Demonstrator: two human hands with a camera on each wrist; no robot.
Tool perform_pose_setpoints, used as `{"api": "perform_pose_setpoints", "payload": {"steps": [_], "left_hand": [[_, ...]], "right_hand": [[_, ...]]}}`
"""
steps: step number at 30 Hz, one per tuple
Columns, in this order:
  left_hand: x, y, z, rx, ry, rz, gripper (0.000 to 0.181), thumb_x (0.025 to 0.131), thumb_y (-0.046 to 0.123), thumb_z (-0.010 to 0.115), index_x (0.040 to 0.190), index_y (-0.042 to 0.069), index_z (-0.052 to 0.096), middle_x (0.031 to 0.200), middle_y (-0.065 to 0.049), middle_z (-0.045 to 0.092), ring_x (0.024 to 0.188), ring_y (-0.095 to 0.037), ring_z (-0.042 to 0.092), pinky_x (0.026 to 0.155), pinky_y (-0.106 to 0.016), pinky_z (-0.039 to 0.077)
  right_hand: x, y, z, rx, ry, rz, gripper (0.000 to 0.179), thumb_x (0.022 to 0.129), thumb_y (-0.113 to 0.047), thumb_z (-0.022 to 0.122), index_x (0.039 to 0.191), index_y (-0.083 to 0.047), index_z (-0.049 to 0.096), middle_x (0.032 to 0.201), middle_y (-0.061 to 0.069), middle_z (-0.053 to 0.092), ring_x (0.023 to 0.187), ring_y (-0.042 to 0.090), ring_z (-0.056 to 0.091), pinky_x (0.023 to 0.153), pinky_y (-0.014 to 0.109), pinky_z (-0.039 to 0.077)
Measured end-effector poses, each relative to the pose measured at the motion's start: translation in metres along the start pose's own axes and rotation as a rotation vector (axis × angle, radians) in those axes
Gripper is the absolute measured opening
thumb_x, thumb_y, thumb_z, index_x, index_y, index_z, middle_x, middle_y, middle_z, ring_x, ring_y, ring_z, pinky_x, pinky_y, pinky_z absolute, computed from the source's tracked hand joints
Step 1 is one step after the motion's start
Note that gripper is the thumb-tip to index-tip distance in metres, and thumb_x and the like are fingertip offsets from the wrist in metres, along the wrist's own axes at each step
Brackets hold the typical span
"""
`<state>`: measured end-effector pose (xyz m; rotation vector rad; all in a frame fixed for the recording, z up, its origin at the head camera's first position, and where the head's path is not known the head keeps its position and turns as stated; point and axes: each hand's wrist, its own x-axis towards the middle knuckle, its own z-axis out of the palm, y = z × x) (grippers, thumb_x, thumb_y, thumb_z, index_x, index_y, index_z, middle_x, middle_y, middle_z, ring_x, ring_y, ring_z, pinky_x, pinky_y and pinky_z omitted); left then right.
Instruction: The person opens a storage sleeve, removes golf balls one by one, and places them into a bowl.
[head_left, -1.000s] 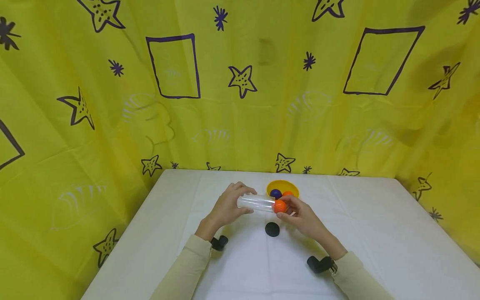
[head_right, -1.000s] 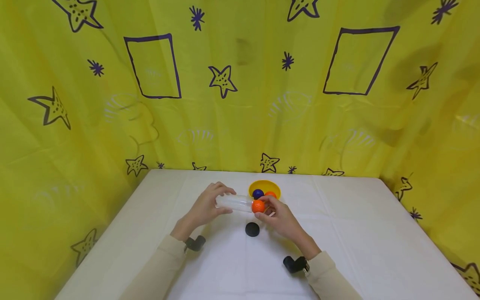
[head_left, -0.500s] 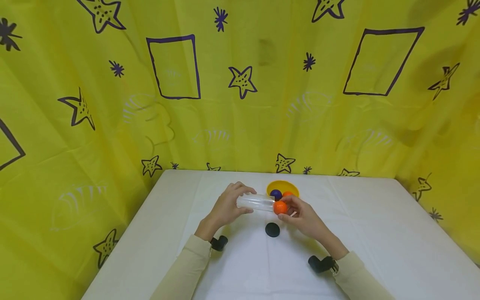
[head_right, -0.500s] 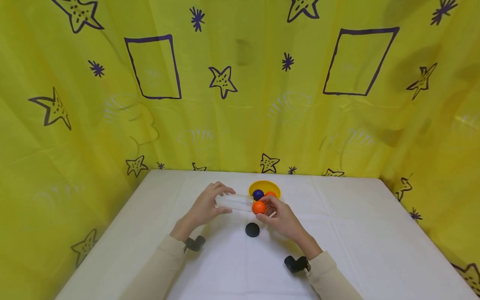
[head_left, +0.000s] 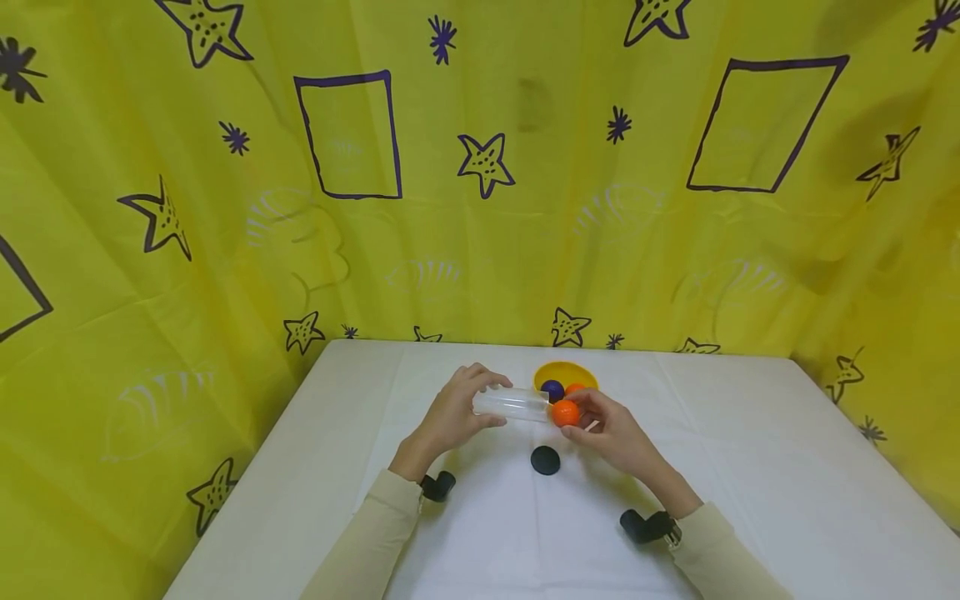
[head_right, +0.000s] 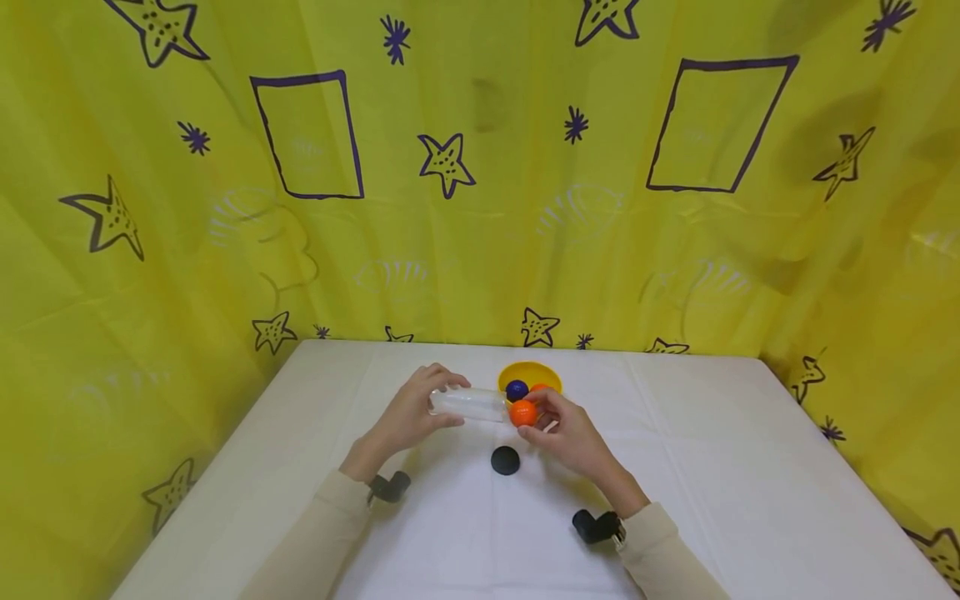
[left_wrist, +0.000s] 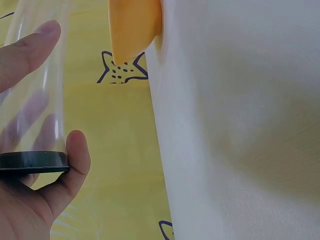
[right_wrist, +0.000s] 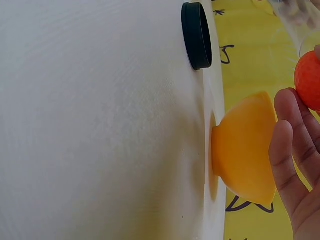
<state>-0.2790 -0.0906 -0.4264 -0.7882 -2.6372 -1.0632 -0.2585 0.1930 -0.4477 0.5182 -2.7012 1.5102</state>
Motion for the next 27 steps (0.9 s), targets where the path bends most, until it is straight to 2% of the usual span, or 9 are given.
{"api": "perform_pose_setpoints", "payload": {"steps": [15,27], "left_hand": [[0.0,-0.002,0.0,0.019,0.004,0.013,0.047,0.082,0.021,0.087,0.125,0.024,0.067,0.121,0.001,0.064,0.113,-0.022,0.055,0.091,-0.037,0.053],[0.0,-0.001,0.0,0.002,-0.003,0.003,0.048,0.083,0.02,0.086,0.127,0.023,0.065,0.122,-0.001,0.065,0.115,-0.025,0.058,0.092,-0.04,0.053]], "right_hand": [[0.001,0.005,-0.011,-0.021,0.059,-0.057,0.043,0.088,-0.015,0.08,0.125,-0.004,0.061,0.105,0.012,0.072,0.08,0.012,0.063,0.069,0.024,0.053],[0.0,0.003,-0.022,-0.055,0.135,-0.023,0.045,0.089,-0.022,0.081,0.128,-0.008,0.062,0.114,0.015,0.072,0.088,0.02,0.064,0.075,0.019,0.056]]}}
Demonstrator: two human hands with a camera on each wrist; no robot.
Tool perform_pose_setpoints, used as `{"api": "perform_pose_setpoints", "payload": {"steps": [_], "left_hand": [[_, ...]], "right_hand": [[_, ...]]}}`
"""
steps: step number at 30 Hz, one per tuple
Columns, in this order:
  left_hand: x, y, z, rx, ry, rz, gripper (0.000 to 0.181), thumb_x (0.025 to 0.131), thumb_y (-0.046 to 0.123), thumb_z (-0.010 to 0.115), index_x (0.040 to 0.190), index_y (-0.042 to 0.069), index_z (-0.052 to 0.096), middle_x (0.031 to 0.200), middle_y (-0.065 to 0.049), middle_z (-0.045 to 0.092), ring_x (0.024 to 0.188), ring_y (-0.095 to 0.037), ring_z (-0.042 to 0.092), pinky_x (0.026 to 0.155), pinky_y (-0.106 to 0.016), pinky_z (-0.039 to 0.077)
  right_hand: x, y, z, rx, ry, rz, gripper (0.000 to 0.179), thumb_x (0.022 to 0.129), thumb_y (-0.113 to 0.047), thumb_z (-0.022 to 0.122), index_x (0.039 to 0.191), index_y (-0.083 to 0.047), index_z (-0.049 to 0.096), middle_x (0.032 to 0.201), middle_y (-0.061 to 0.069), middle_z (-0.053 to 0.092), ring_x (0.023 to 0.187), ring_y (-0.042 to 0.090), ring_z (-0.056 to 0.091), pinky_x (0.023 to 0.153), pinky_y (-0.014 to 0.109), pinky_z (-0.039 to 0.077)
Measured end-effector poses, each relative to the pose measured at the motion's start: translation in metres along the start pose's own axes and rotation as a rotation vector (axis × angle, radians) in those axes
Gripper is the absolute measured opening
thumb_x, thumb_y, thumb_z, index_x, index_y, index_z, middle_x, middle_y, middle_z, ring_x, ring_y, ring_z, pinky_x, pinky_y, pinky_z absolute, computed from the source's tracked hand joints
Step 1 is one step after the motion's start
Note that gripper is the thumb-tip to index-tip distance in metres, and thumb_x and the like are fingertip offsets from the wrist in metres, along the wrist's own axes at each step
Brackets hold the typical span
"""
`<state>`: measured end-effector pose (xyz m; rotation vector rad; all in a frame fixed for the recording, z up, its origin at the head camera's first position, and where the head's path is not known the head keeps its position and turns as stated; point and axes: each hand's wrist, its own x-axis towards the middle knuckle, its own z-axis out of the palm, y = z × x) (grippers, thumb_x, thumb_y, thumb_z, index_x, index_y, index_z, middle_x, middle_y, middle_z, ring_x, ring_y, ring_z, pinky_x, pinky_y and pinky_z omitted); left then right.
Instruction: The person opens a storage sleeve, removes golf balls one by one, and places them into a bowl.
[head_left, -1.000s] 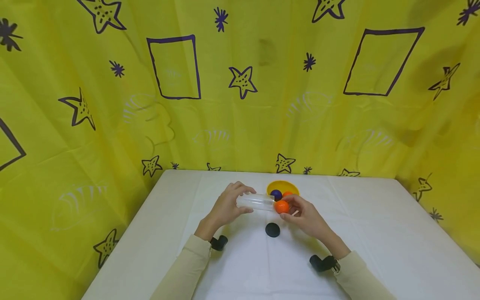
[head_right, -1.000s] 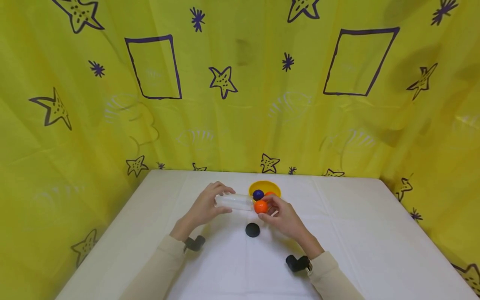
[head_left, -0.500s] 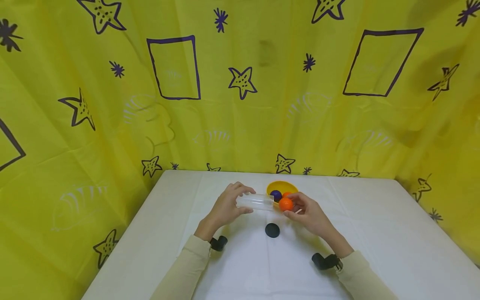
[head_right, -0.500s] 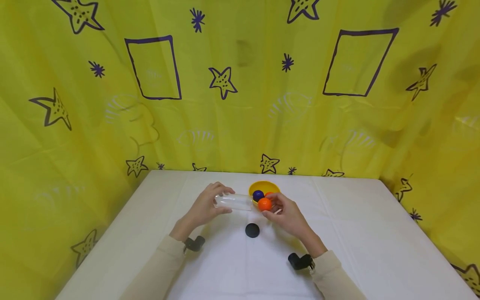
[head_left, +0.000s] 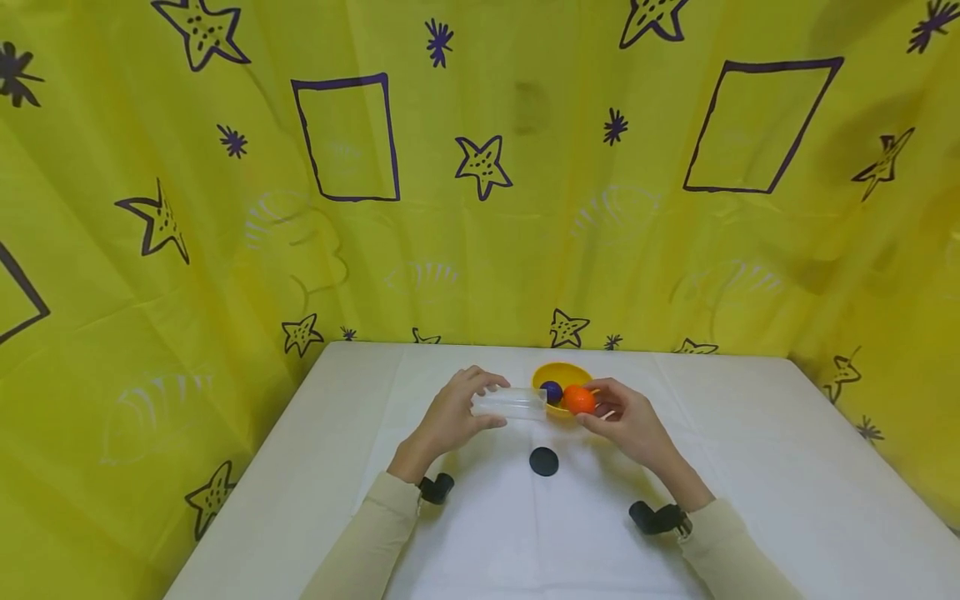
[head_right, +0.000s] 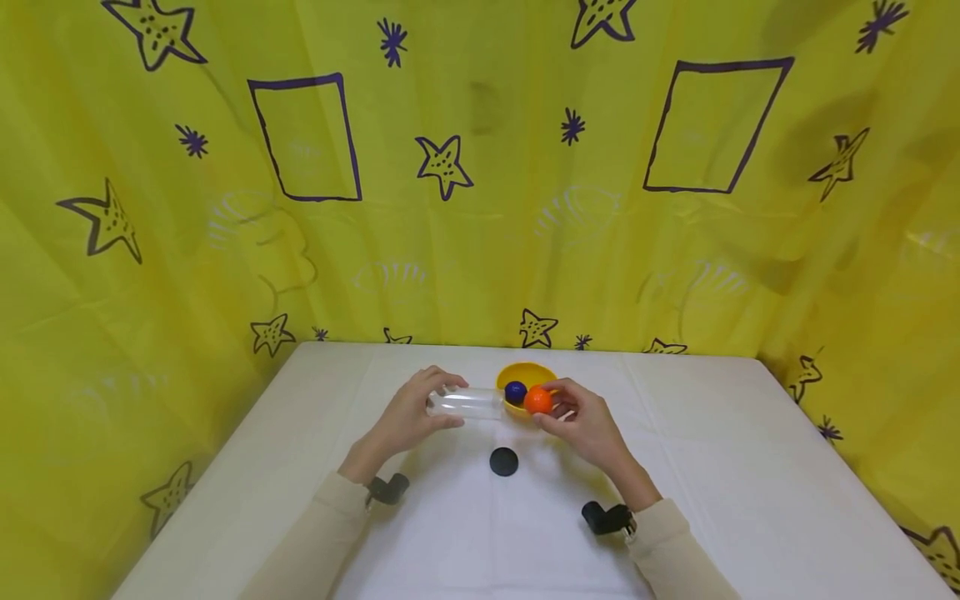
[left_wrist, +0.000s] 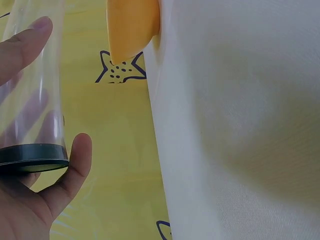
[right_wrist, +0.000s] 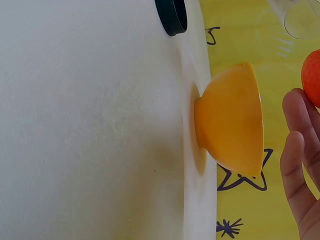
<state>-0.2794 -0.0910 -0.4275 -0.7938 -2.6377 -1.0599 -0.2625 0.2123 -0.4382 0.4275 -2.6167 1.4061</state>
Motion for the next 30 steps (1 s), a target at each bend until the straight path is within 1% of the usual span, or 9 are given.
{"api": "perform_pose_setpoints", "payload": {"steps": [5,10,12,15,19,21,25,27,30], "left_hand": [[0.0,0.0,-0.001,-0.012,0.002,-0.011,0.048,0.083,0.02,0.086,0.127,0.021,0.066,0.122,-0.005,0.066,0.113,-0.024,0.058,0.092,-0.041,0.052],[0.001,0.001,0.0,-0.027,0.015,-0.012,0.048,0.083,0.02,0.086,0.126,0.019,0.066,0.12,-0.007,0.067,0.11,-0.025,0.06,0.09,-0.04,0.052],[0.001,0.0,0.002,-0.032,0.022,-0.012,0.048,0.083,0.019,0.087,0.126,0.017,0.066,0.119,-0.007,0.067,0.109,-0.026,0.06,0.091,-0.041,0.053],[0.0,-0.001,0.003,-0.04,0.019,-0.018,0.048,0.083,0.019,0.087,0.126,0.017,0.066,0.12,-0.008,0.067,0.108,-0.024,0.061,0.093,-0.044,0.054],[0.0,-0.002,0.004,-0.05,0.015,-0.023,0.048,0.083,0.021,0.086,0.126,0.018,0.066,0.12,-0.008,0.067,0.107,-0.023,0.061,0.093,-0.045,0.055],[0.0,-0.002,0.003,-0.059,0.015,-0.021,0.048,0.083,0.022,0.086,0.126,0.018,0.066,0.12,-0.008,0.068,0.107,-0.025,0.062,0.093,-0.047,0.055],[0.001,-0.002,0.003,-0.081,0.014,-0.022,0.049,0.083,0.021,0.086,0.127,0.016,0.065,0.121,-0.011,0.067,0.108,-0.034,0.062,0.093,-0.051,0.055],[0.001,-0.002,0.002,-0.085,0.014,-0.022,0.049,0.083,0.021,0.086,0.128,0.015,0.065,0.122,-0.013,0.067,0.109,-0.036,0.062,0.092,-0.052,0.054],[0.0,-0.002,0.001,-0.079,0.02,-0.022,0.049,0.083,0.023,0.086,0.127,0.016,0.066,0.121,-0.012,0.068,0.108,-0.035,0.063,0.091,-0.05,0.054]], "right_hand": [[0.001,0.0,-0.005,0.004,0.046,-0.017,0.047,0.089,-0.024,0.081,0.129,-0.007,0.063,0.112,0.015,0.072,0.089,0.02,0.064,0.074,0.02,0.055],[0.003,0.005,-0.007,-0.012,0.08,0.002,0.047,0.089,-0.027,0.081,0.129,-0.008,0.063,0.11,0.014,0.071,0.089,0.02,0.063,0.071,0.022,0.055],[0.005,0.006,-0.008,-0.017,0.089,0.004,0.046,0.09,-0.028,0.081,0.128,-0.008,0.063,0.11,0.013,0.07,0.089,0.02,0.063,0.072,0.022,0.055],[0.011,0.007,-0.008,-0.022,0.105,-0.014,0.044,0.09,-0.027,0.08,0.126,-0.008,0.064,0.109,0.013,0.07,0.089,0.018,0.062,0.073,0.022,0.054],[0.02,0.005,-0.007,-0.044,0.116,-0.011,0.042,0.092,-0.028,0.079,0.126,-0.008,0.064,0.108,0.013,0.069,0.09,0.019,0.061,0.075,0.022,0.053],[0.024,0.006,-0.006,-0.048,0.121,-0.001,0.042,0.092,-0.028,0.078,0.126,-0.008,0.064,0.108,0.013,0.068,0.092,0.02,0.06,0.076,0.022,0.052],[0.033,0.008,-0.003,-0.039,0.122,0.023,0.044,0.092,-0.031,0.078,0.127,-0.008,0.064,0.111,0.014,0.068,0.096,0.023,0.059,0.076,0.023,0.051],[0.038,0.008,-0.002,-0.03,0.114,0.028,0.046,0.092,-0.032,0.078,0.128,-0.007,0.064,0.115,0.015,0.067,0.099,0.025,0.059,0.078,0.023,0.05],[0.045,0.009,0.001,-0.03,0.104,0.038,0.05,0.092,-0.033,0.078,0.131,-0.006,0.062,0.122,0.016,0.065,0.105,0.028,0.058,0.083,0.025,0.049]]}}
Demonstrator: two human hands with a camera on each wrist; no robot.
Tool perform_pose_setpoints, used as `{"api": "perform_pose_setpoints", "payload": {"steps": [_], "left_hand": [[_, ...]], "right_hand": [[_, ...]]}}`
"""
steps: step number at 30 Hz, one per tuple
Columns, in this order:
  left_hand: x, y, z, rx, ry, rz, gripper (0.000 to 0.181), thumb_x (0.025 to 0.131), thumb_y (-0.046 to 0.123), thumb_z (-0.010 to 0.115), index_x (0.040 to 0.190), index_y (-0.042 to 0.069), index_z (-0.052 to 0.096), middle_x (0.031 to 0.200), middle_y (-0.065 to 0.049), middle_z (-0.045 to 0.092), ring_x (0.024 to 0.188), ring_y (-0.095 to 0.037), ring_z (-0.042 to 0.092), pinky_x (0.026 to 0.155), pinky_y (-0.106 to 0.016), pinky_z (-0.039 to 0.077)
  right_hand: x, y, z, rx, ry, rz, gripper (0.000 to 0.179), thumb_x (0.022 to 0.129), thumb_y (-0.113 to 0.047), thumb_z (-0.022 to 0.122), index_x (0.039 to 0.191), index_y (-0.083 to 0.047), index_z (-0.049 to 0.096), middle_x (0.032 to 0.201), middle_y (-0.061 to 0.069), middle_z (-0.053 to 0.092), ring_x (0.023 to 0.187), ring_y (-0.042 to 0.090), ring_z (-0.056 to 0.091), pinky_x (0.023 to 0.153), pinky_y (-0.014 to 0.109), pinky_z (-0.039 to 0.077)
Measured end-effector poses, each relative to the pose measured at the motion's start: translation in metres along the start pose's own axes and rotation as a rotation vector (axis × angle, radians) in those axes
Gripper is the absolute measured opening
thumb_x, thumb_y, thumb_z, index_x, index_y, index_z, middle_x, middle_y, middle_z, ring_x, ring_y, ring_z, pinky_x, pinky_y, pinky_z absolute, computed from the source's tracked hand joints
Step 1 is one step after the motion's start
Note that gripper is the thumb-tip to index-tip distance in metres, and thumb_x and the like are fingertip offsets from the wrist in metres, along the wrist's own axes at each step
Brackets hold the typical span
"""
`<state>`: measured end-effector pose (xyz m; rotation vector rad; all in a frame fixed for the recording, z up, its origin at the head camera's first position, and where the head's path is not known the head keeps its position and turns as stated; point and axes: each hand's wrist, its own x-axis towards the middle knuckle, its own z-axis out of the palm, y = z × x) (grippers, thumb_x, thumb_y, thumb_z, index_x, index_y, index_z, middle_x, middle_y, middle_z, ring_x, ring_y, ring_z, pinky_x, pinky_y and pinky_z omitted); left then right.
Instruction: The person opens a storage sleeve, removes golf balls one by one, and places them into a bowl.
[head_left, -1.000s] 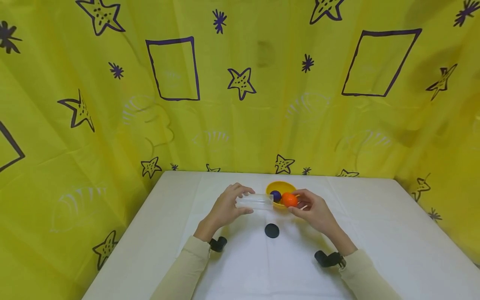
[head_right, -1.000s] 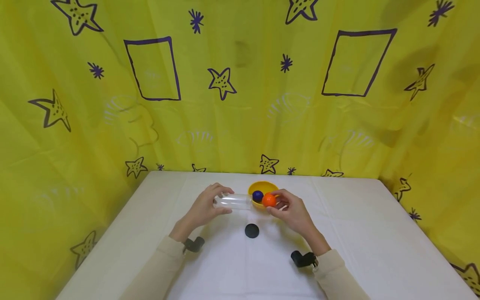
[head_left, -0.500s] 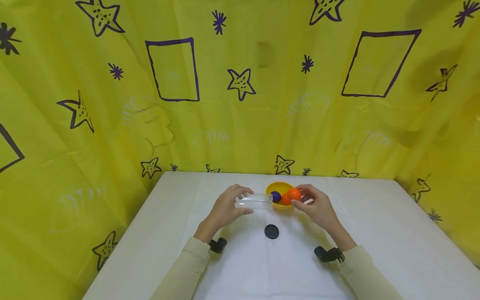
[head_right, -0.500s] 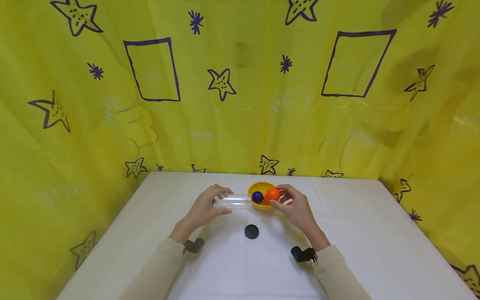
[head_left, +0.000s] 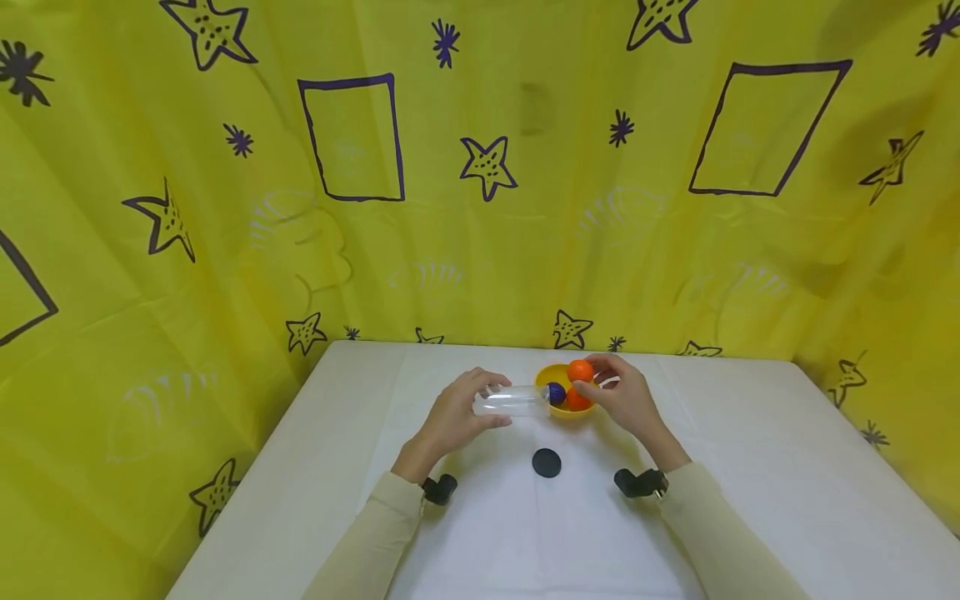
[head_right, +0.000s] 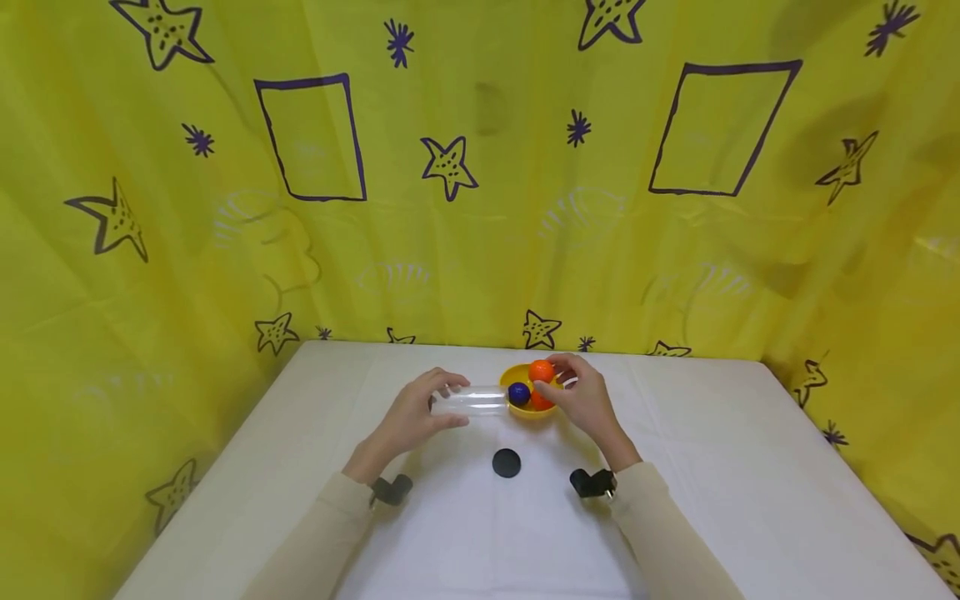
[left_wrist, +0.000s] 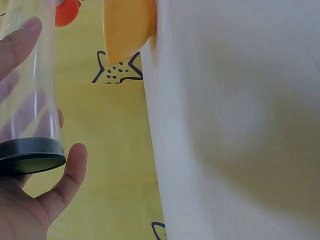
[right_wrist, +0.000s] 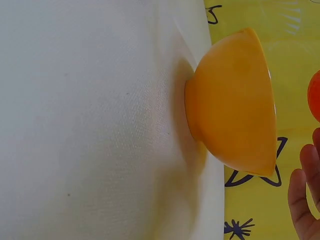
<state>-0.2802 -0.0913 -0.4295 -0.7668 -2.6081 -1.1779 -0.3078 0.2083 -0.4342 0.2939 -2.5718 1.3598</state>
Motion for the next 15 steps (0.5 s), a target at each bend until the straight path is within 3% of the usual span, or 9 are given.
{"api": "perform_pose_setpoints", "payload": {"steps": [9,15], "left_hand": [[0.0,0.002,-0.002,0.016,0.017,0.008,0.049,0.083,0.023,0.086,0.127,0.016,0.065,0.122,-0.013,0.068,0.105,-0.027,0.061,0.091,-0.05,0.055],[-0.001,0.004,-0.004,0.005,0.013,0.006,0.049,0.083,0.022,0.086,0.127,0.015,0.066,0.121,-0.01,0.068,0.107,-0.03,0.062,0.091,-0.05,0.055]], "right_hand": [[0.014,0.0,0.006,-0.017,-0.025,0.026,0.053,0.093,-0.033,0.077,0.132,-0.003,0.06,0.131,0.019,0.059,0.115,0.034,0.053,0.091,0.037,0.045],[0.02,0.006,0.013,-0.004,-0.047,0.09,0.055,0.093,-0.035,0.076,0.135,-0.004,0.057,0.132,0.021,0.055,0.117,0.036,0.05,0.093,0.041,0.046]]}}
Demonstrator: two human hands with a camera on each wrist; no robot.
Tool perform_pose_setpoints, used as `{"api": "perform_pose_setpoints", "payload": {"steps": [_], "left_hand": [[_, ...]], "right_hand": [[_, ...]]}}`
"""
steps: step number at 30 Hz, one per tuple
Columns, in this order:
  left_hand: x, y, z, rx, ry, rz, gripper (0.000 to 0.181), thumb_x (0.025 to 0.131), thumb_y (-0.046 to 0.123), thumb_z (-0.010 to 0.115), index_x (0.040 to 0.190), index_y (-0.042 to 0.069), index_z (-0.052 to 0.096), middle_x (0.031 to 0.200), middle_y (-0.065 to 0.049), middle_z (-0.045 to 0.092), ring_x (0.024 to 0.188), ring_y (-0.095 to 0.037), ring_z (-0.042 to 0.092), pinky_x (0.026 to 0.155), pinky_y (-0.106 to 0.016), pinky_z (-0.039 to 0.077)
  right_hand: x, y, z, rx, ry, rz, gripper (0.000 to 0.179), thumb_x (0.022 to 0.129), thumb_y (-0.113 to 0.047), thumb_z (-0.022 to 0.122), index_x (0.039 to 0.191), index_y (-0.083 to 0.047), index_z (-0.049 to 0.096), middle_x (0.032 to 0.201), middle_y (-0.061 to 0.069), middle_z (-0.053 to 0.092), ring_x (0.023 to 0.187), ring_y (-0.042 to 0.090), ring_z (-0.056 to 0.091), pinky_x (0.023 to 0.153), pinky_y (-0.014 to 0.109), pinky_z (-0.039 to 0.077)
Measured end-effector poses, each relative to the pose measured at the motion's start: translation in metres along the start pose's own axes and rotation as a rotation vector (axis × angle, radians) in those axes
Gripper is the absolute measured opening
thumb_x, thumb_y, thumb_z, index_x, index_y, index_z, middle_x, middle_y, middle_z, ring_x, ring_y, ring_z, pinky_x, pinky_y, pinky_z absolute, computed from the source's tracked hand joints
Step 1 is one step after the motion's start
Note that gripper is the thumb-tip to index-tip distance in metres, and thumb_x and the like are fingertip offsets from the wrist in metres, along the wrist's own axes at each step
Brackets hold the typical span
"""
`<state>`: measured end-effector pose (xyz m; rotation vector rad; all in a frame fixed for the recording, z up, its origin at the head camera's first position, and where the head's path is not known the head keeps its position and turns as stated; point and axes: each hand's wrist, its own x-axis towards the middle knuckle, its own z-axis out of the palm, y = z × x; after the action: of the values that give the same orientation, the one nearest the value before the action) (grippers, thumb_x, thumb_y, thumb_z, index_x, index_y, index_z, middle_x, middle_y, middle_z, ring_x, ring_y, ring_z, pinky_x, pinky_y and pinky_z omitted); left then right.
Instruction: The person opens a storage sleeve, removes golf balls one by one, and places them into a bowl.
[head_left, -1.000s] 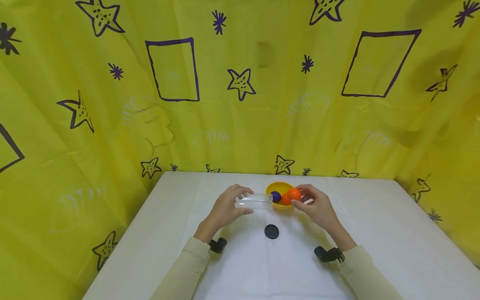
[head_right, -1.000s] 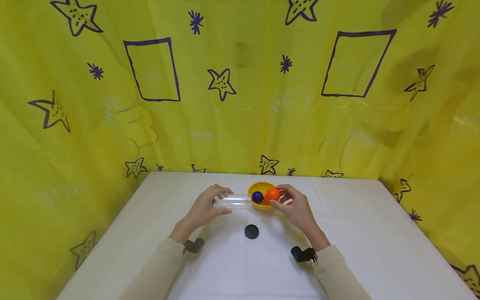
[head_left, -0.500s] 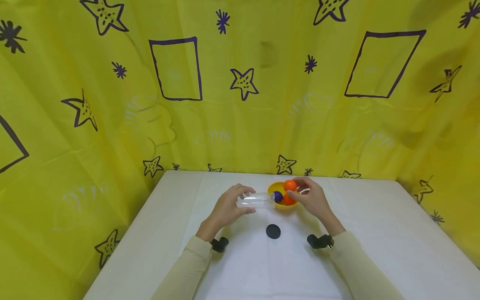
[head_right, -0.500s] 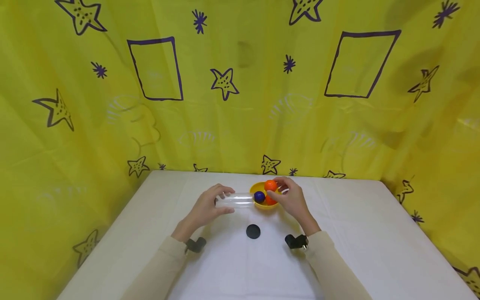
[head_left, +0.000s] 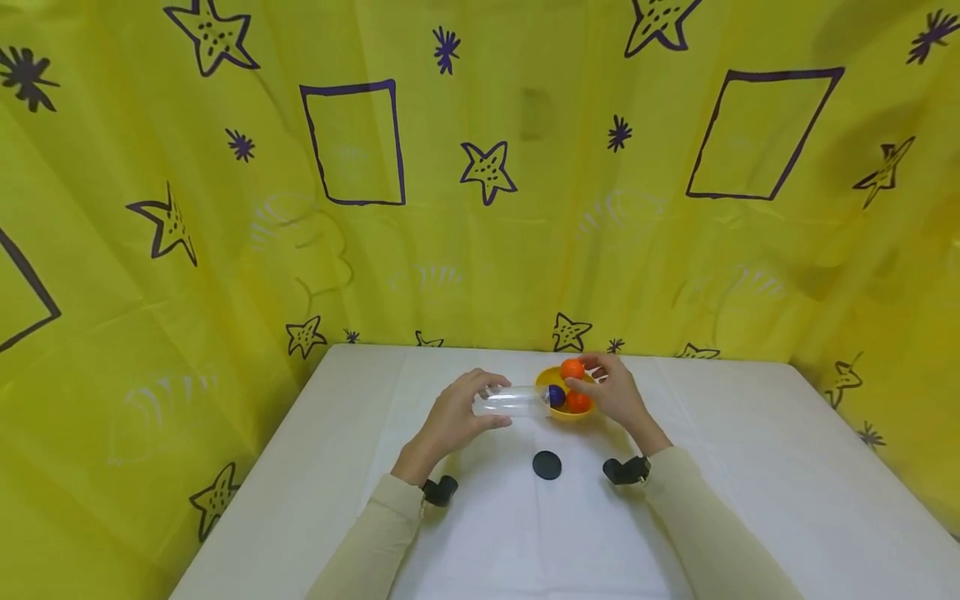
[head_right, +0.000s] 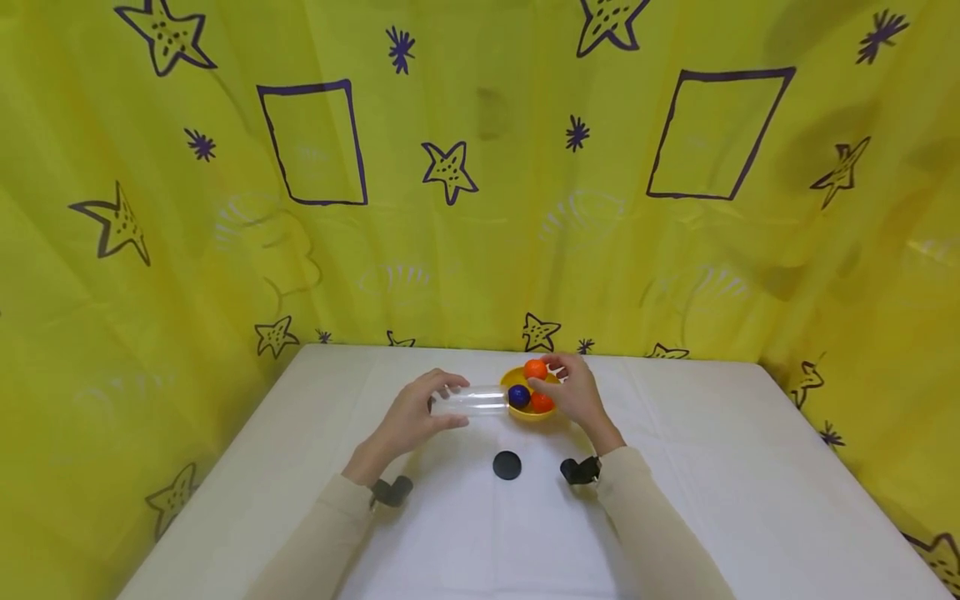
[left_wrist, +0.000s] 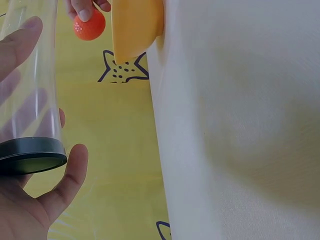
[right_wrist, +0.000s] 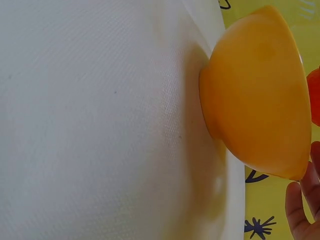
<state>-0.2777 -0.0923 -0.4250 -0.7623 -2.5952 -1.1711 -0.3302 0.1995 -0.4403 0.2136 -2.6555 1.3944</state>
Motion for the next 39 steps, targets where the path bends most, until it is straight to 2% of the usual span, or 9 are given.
{"api": "perform_pose_setpoints", "payload": {"steps": [8,16,23,32,36,39], "left_hand": [[0.0,-0.002,0.001,0.009,0.007,0.011,0.047,0.082,0.021,0.087,0.125,0.017,0.067,0.116,-0.001,0.068,0.107,-0.028,0.061,0.09,-0.047,0.055],[0.001,-0.001,0.001,0.018,0.007,0.011,0.046,0.083,0.022,0.086,0.125,0.018,0.066,0.118,-0.001,0.068,0.108,-0.028,0.059,0.09,-0.044,0.054],[0.001,-0.001,0.002,0.028,0.007,-0.005,0.046,0.083,0.021,0.086,0.125,0.019,0.066,0.12,-0.005,0.068,0.111,-0.035,0.058,0.09,-0.04,0.049],[0.001,-0.001,0.003,0.017,0.008,0.001,0.047,0.084,0.022,0.085,0.127,0.016,0.066,0.122,-0.011,0.069,0.112,-0.037,0.058,0.092,-0.043,0.049],[0.001,-0.002,0.003,0.037,0.015,0.001,0.049,0.084,0.025,0.085,0.128,0.016,0.066,0.122,-0.007,0.07,0.109,-0.032,0.057,0.09,-0.04,0.045],[0.001,-0.002,0.003,0.052,0.018,-0.005,0.05,0.085,0.027,0.085,0.13,0.018,0.066,0.121,-0.003,0.07,0.106,-0.031,0.058,0.084,-0.034,0.042]], "right_hand": [[0.005,0.004,0.006,0.013,-0.018,0.035,0.054,0.093,-0.035,0.076,0.136,-0.006,0.058,0.139,0.021,0.051,0.126,0.039,0.046,0.103,0.053,0.044],[0.01,0.009,0.01,0.002,-0.01,0.068,0.048,0.092,-0.03,0.077,0.131,-0.007,0.061,0.135,0.021,0.051,0.125,0.039,0.046,0.099,0.05,0.047],[0.01,0.009,0.011,0.021,-0.022,0.086,0.046,0.094,-0.026,0.075,0.132,-0.006,0.06,0.137,0.023,0.049,0.128,0.042,0.044,0.104,0.054,0.045],[0.008,0.008,0.011,-0.008,0.0,0.074,0.033,0.1,-0.022,0.066,0.128,-0.006,0.062,0.14,0.023,0.048,0.129,0.042,0.045,0.106,0.054,0.047],[0.005,0.007,0.009,-0.013,0.025,0.059,0.033,0.101,-0.024,0.065,0.127,-0.006,0.063,0.139,0.021,0.051,0.127,0.04,0.047,0.107,0.055,0.046],[0.001,0.007,0.007,-0.019,0.049,0.034,0.031,0.101,-0.023,0.065,0.125,-0.004,0.064,0.136,0.022,0.054,0.125,0.04,0.049,0.107,0.054,0.046]]}}
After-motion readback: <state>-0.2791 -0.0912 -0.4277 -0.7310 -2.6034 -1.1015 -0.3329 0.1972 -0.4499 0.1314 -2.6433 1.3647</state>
